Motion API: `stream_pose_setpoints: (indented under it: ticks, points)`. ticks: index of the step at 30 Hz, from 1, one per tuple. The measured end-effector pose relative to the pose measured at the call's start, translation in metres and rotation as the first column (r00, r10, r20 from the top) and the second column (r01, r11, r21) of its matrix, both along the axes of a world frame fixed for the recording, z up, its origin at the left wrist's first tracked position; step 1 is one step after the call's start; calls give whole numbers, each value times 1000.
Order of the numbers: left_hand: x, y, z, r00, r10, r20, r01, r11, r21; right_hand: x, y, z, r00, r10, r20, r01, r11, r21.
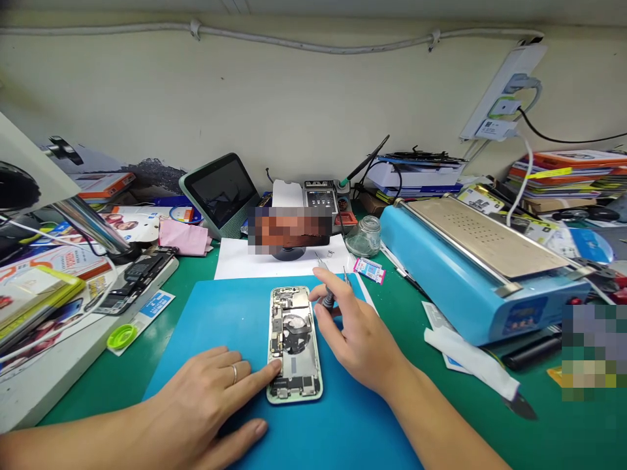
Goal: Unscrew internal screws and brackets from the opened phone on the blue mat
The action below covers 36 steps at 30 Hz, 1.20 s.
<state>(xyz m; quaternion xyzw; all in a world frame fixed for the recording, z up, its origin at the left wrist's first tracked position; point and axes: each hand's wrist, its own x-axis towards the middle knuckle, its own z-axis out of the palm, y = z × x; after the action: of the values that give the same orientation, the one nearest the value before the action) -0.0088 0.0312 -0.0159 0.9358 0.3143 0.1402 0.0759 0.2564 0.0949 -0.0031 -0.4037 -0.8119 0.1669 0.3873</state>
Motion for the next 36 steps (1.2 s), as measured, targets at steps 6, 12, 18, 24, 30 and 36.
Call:
stream_pose_setpoints:
  ticks: [6, 12, 18, 24, 30, 36]
  points:
    - [1, -1, 0, 1000, 0, 8, 0, 1000, 16, 0, -1, -2, 1000, -6, -9, 5, 1000, -20]
    - [1, -1, 1, 1000, -3, 16, 2, 1000, 15, 1, -2, 1, 1000, -3, -7, 2, 1000, -12]
    - [0, -1, 2, 1000, -10, 16, 9, 1000, 20, 1, -1, 2, 1000, 0, 20, 0, 1000, -10]
    - [0, -2, 5, 1000, -14, 10, 13, 1000, 6, 1, 0, 1, 1000, -3, -2, 3, 1000, -16]
    - [0, -3, 5, 1000, -9, 14, 10, 1000, -9, 0, -2, 1, 1000, -8, -26, 9, 999, 37]
    - [-1, -4, 4, 997, -36, 66, 34, 999, 33, -1, -5, -1, 989, 61, -132, -55, 997, 50]
